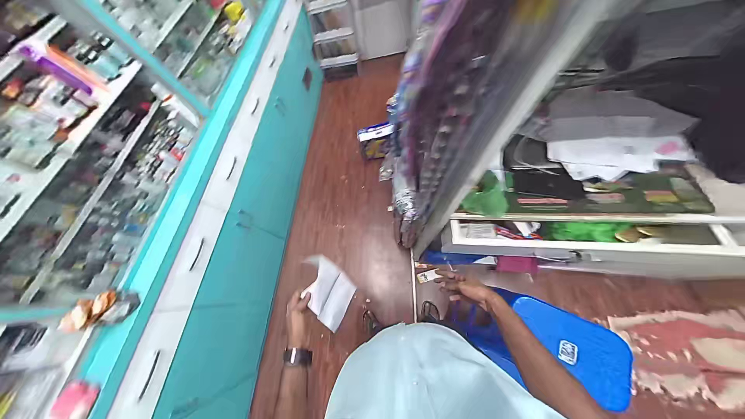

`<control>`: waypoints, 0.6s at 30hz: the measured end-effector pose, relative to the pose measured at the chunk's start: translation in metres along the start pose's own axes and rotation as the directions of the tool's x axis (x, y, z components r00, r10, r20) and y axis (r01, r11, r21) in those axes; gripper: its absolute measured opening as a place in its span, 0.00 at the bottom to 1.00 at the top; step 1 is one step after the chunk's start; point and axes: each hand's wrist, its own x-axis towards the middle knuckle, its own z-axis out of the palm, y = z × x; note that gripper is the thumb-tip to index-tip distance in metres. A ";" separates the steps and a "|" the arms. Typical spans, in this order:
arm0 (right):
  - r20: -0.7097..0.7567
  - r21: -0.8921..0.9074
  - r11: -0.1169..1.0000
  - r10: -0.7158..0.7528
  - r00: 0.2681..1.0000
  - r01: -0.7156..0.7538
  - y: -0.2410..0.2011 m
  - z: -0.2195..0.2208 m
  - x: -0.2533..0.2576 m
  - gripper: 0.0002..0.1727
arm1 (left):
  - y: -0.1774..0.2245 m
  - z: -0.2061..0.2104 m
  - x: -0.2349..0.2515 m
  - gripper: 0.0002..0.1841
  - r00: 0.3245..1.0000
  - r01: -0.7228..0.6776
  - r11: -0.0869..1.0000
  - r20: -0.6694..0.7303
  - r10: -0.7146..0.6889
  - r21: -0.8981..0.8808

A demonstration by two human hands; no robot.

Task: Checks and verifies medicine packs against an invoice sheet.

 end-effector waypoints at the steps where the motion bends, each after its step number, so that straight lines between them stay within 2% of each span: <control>1: 0.037 -0.047 0.999 -0.024 0.999 0.025 -0.014 0.011 0.005 0.26 | 0.023 0.002 -0.004 0.12 0.999 -0.021 0.983 0.037 0.029 -0.183; 3: 0.120 -0.086 0.991 -0.091 0.989 0.102 -0.043 0.039 0.014 0.28 | 0.057 -0.007 -0.009 0.14 0.988 -0.034 0.876 0.116 0.101 -0.481; 4: 0.152 -0.070 0.987 -0.135 0.979 0.147 -0.060 0.056 0.017 0.29 | 0.070 -0.014 -0.010 0.15 0.980 -0.037 0.826 0.142 0.141 -0.562; 7: 0.187 0.048 0.959 -0.284 0.940 0.280 -0.116 0.113 0.023 0.26 | 0.098 -0.040 -0.014 0.14 0.971 -0.069 0.748 0.128 0.202 -0.660; 10: 0.284 0.244 0.892 -0.441 0.851 0.381 -0.162 0.170 0.034 0.36 | 0.108 -0.067 -0.011 0.14 0.975 -0.103 0.728 0.075 0.208 -0.678; 12: 0.325 0.342 0.868 -0.469 0.821 0.361 -0.188 0.206 0.027 0.39 | 0.109 -0.082 -0.003 0.14 0.987 -0.119 0.769 0.008 0.159 -0.628; 14: 0.355 0.435 0.853 -0.456 0.816 0.288 -0.205 0.236 0.021 0.36 | 0.110 -0.098 0.005 0.12 0.989 -0.148 0.837 -0.086 0.121 -0.527; 16: 0.444 0.483 0.843 -0.468 0.764 0.235 -0.214 0.260 0.024 0.42 | 0.113 -0.117 0.009 0.09 0.965 -0.225 0.922 -0.203 0.166 -0.315; 18: 0.500 0.455 0.847 -0.499 0.708 0.276 -0.225 0.272 0.024 0.44 | 0.112 -0.132 0.018 0.08 0.904 -0.329 0.944 -0.283 0.320 0.015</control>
